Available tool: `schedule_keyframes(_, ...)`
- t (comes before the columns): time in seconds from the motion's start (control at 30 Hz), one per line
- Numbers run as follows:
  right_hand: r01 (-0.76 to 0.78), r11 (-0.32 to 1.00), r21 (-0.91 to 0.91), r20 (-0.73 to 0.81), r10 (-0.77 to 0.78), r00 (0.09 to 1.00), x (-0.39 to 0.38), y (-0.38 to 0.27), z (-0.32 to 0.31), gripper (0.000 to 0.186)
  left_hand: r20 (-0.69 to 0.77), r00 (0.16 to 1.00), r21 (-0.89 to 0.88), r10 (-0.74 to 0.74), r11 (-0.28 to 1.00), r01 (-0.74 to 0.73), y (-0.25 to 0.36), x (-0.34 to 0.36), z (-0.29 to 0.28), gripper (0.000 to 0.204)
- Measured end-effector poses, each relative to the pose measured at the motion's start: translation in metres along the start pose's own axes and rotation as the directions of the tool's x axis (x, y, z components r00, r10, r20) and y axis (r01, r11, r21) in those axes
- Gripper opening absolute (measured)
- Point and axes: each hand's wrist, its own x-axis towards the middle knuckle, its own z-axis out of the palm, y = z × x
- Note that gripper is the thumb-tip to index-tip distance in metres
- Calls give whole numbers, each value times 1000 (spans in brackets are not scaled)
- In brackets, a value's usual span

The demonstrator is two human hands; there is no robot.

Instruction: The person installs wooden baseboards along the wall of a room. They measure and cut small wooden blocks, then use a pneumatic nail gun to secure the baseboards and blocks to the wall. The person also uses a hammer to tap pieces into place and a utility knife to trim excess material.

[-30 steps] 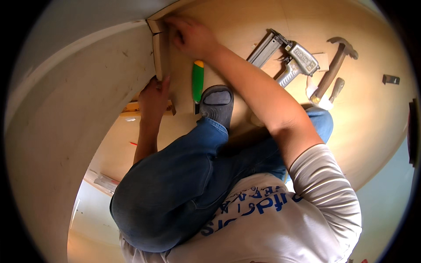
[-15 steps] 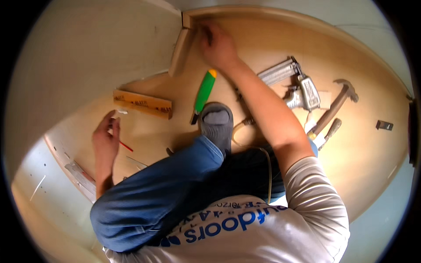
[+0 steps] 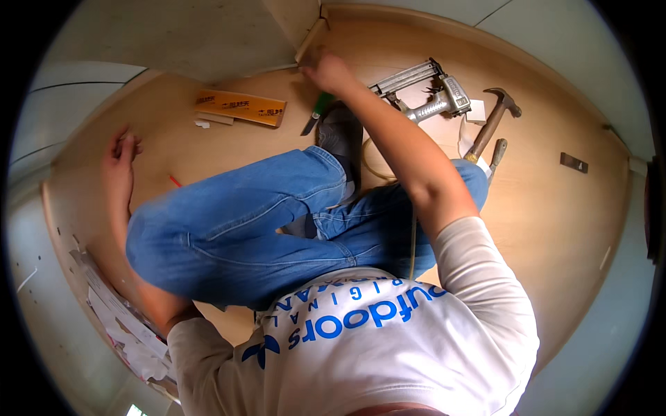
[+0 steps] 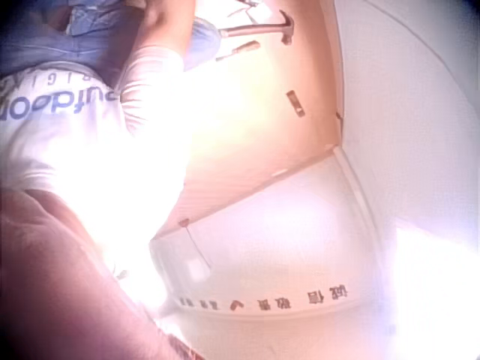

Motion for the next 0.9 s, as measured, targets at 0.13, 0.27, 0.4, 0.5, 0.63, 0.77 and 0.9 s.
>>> schedule_keyframes(0.13, -99, 995, 32, 36, 98, 995, -8, -59, 14, 74, -180, 980, -3, 88, 996, -90, 66, -72, -78, 46)
schedule_keyframes(0.27, -99, 995, 27, -90, 101, 991, -3, -51, 30, 68, -177, 944, -31, 277, 958, -286, 108, -116, -49, 40)
schedule_keyframes(0.4, -68, 996, -52, -109, 62, 992, -6, -35, 23, 61, 17, 940, -235, 341, 915, -328, 110, -108, 51, 37)
schedule_keyframes(0.5, -72, 991, -109, -76, 64, 995, -11, -27, 18, 55, 390, 910, 140, 139, 968, -207, 116, -79, 116, 43)
schedule_keyframes(0.63, -53, 994, -97, -80, 46, 996, -21, -29, 7, 48, 652, 757, 307, 31, 903, -301, 48, -52, 147, 47)
schedule_keyframes(0.77, -19, 986, -165, -63, 8, 998, -18, -30, 12, 49, 640, 765, 332, 71, 872, -359, 14, -35, 153, 46)
schedule_keyframes(0.9, -32, 967, -253, -107, 5, 994, 1, -10, 26, 55, 616, 769, 272, 168, 871, -408, 24, -36, 147, 47)
